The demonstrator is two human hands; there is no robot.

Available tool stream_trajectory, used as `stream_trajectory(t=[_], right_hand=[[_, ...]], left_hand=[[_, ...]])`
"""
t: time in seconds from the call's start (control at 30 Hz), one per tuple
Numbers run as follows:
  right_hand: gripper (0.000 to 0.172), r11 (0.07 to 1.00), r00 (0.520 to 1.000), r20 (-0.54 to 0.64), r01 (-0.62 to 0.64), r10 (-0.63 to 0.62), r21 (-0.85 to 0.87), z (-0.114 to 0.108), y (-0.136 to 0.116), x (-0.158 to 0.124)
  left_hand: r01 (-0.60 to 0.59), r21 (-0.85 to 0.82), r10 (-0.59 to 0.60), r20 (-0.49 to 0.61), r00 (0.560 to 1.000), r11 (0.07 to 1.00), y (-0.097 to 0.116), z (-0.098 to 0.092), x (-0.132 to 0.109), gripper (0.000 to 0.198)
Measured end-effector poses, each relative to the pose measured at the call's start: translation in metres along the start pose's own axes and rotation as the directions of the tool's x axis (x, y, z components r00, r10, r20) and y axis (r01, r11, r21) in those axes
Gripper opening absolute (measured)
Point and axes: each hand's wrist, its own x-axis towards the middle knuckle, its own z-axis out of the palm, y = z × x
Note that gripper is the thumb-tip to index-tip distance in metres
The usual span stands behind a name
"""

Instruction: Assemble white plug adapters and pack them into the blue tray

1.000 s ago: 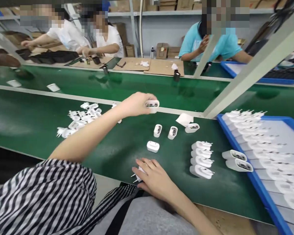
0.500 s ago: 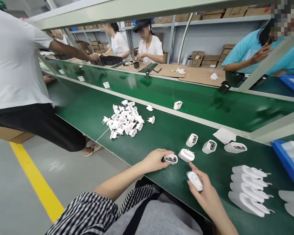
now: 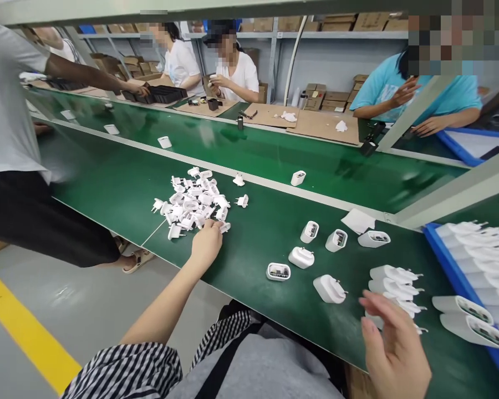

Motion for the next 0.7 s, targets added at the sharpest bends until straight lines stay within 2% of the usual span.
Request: stream_trajectory(t=[0.07, 0.1, 0.17, 0.23, 0.27, 0.3, 0.33, 0.37, 0.43, 0.47, 0.53, 0.57, 0.7], right_hand=[[0.022, 0.993, 0.980, 0.199, -0.032, 0.009, 0.111, 0.007, -0.010, 0.004], [0.025, 0.987, 0.952, 0.305, -0.049, 0.000, 0.154, 0.013, -0.014, 0.008], [0.035, 0.977, 0.887, 0.460, -0.074, -0.027, 0.201, 0.028, -0.019, 0.017], [0.039, 0.975, 0.851, 0.524, -0.089, -0.032, 0.205, 0.042, -0.021, 0.025], [0.036, 0.976, 0.843, 0.537, -0.091, -0.031, 0.200, 0.048, -0.022, 0.028], [0.030, 0.977, 0.846, 0.532, -0.092, -0.024, 0.191, 0.053, -0.022, 0.031], [0.024, 0.980, 0.858, 0.513, -0.090, -0.015, 0.178, 0.057, -0.021, 0.033], [0.019, 0.983, 0.872, 0.489, -0.087, -0.002, 0.160, 0.059, -0.019, 0.035], [0.015, 0.990, 0.896, 0.444, -0.083, 0.023, 0.117, 0.064, -0.014, 0.036], [0.014, 0.992, 0.900, 0.434, -0.076, 0.026, 0.098, 0.066, -0.010, 0.035], [0.015, 0.996, 0.896, 0.445, -0.042, 0.005, 0.073, 0.071, -0.003, 0.032], [0.015, 0.998, 0.892, 0.452, -0.016, -0.015, 0.065, 0.074, 0.001, 0.031], [0.018, 0.999, 0.879, 0.476, 0.045, -0.044, 0.008, 0.084, 0.008, 0.026]], left_hand=[[-0.199, -0.111, 0.184, -0.129, 0.974, 0.974, 0.012, -0.007, -0.015, 0.024], [-0.305, -0.152, 0.274, -0.196, 0.942, 0.940, 0.020, -0.011, -0.023, 0.023], [-0.525, -0.207, 0.457, -0.301, 0.837, 0.826, 0.038, -0.016, -0.041, 0.021], [-0.699, -0.249, 0.605, -0.362, 0.709, 0.670, 0.055, -0.017, -0.055, 0.020], [-0.746, -0.275, 0.645, -0.379, 0.663, 0.606, 0.060, -0.015, -0.059, 0.019], [-0.760, -0.310, 0.656, -0.384, 0.650, 0.571, 0.064, -0.013, -0.062, 0.019], [-0.738, -0.355, 0.637, -0.372, 0.675, 0.574, 0.066, -0.010, -0.062, 0.018], [-0.679, -0.414, 0.593, -0.335, 0.732, 0.606, 0.066, -0.007, -0.062, 0.016], [-0.509, -0.541, 0.499, -0.180, 0.848, 0.669, 0.062, -0.001, -0.057, 0.024], [-0.425, -0.595, 0.477, -0.078, 0.875, 0.683, 0.059, 0.001, -0.054, 0.035], [-0.304, -0.669, 0.484, 0.096, 0.870, 0.679, 0.055, 0.006, -0.050, 0.052], [-0.267, -0.691, 0.492, 0.146, 0.858, 0.672, 0.055, 0.007, -0.048, 0.053], [-0.223, -0.717, 0.468, 0.161, 0.869, 0.660, 0.061, 0.014, -0.048, 0.033]])
